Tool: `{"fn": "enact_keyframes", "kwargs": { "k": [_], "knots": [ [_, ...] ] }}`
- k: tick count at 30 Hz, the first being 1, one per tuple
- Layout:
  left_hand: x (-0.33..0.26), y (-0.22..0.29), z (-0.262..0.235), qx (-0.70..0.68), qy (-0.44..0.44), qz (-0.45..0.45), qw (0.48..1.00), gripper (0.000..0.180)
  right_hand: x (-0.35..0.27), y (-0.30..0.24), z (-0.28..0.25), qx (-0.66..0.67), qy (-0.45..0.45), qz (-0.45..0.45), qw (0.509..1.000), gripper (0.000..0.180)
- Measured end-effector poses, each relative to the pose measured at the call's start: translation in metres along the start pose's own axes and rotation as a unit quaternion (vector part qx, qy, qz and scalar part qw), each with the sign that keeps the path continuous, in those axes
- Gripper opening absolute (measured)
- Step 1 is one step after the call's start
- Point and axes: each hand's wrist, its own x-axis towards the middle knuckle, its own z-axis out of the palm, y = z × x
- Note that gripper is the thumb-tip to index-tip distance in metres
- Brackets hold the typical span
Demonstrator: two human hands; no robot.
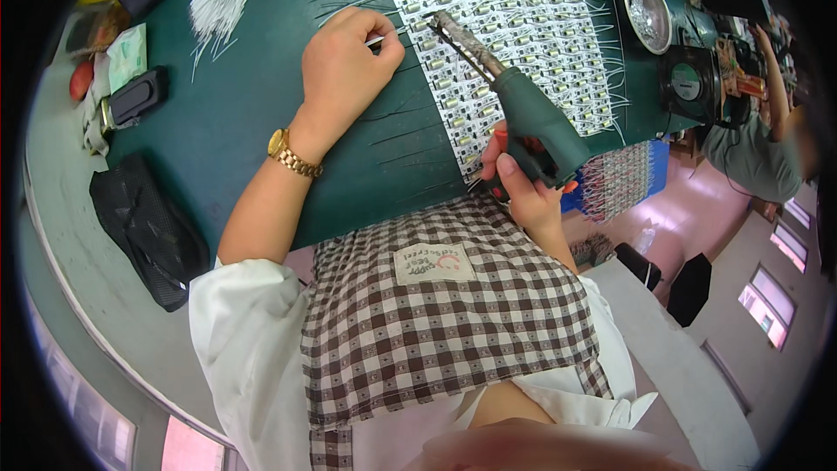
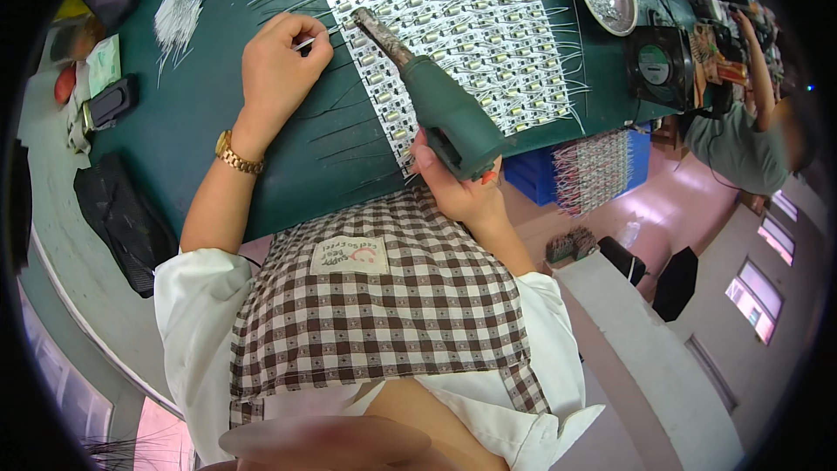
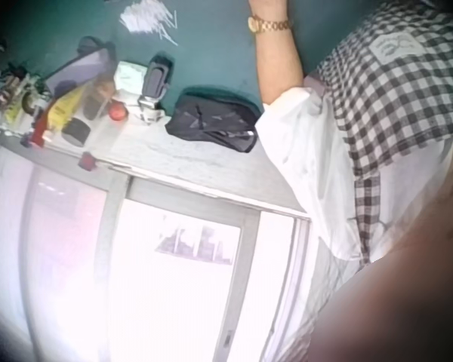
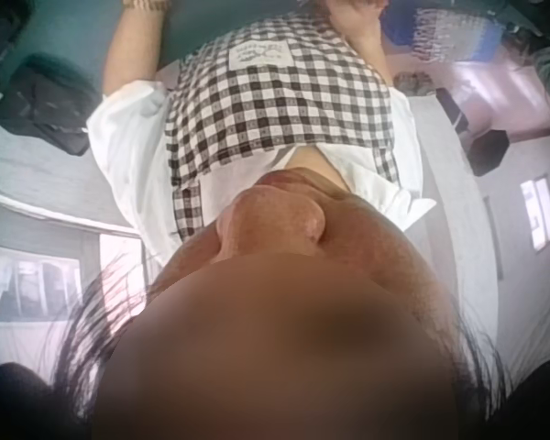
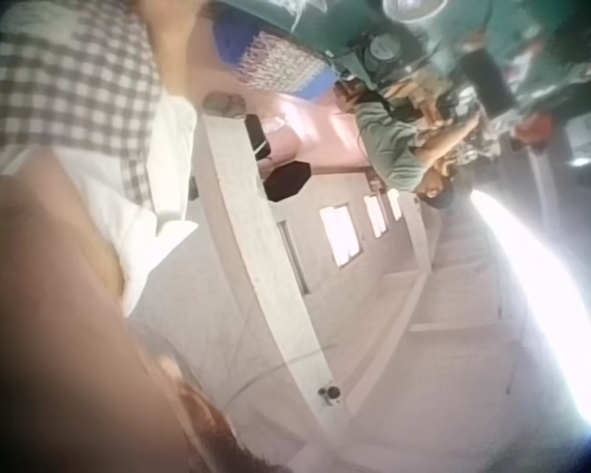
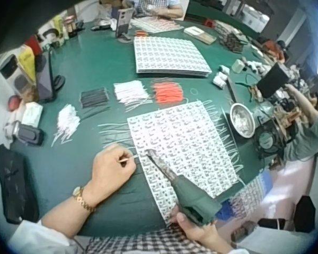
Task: The person solders wires onto a grid of LED boards on a factory assembly table using a soldering iron and solder wire.
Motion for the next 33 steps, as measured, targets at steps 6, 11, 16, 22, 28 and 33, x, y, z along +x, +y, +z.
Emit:
{"fn": "enact_keyframes", "kwargs": {
  "k": [6,11,16,22,28,33],
  "knots": [
    [0.002,-0.004,0.0,-0.003,0.005,0.018,1.0,0.005,-0.005,-0.008,-0.009,0.068,-0.022,0.017,0.997,0.036],
    [0.001,-0.002,-0.001,0.001,-0.002,0.014,1.0,0.005,-0.011,-0.006,-0.01,0.058,-0.022,0.013,0.998,0.036],
    [0.001,-0.003,-0.005,-0.017,-0.013,0.019,1.0,0.005,-0.016,0.002,-0.005,0.075,-0.003,0.008,0.997,0.036],
    [-0.004,-0.002,-0.011,-0.095,-0.024,0.006,0.995,0.006,-0.017,0.003,0.0,0.066,0.028,0.027,0.997,0.04],
    [-0.005,-0.001,-0.009,-0.059,-0.056,0.042,0.996,0.005,-0.017,0.006,-0.003,0.087,-0.009,-0.009,0.996,0.032],
    [-0.007,0.001,-0.005,-0.035,-0.049,0.025,0.998,0.004,-0.018,0.009,-0.001,0.06,-0.007,-0.006,0.998,0.027]
  ]
}}
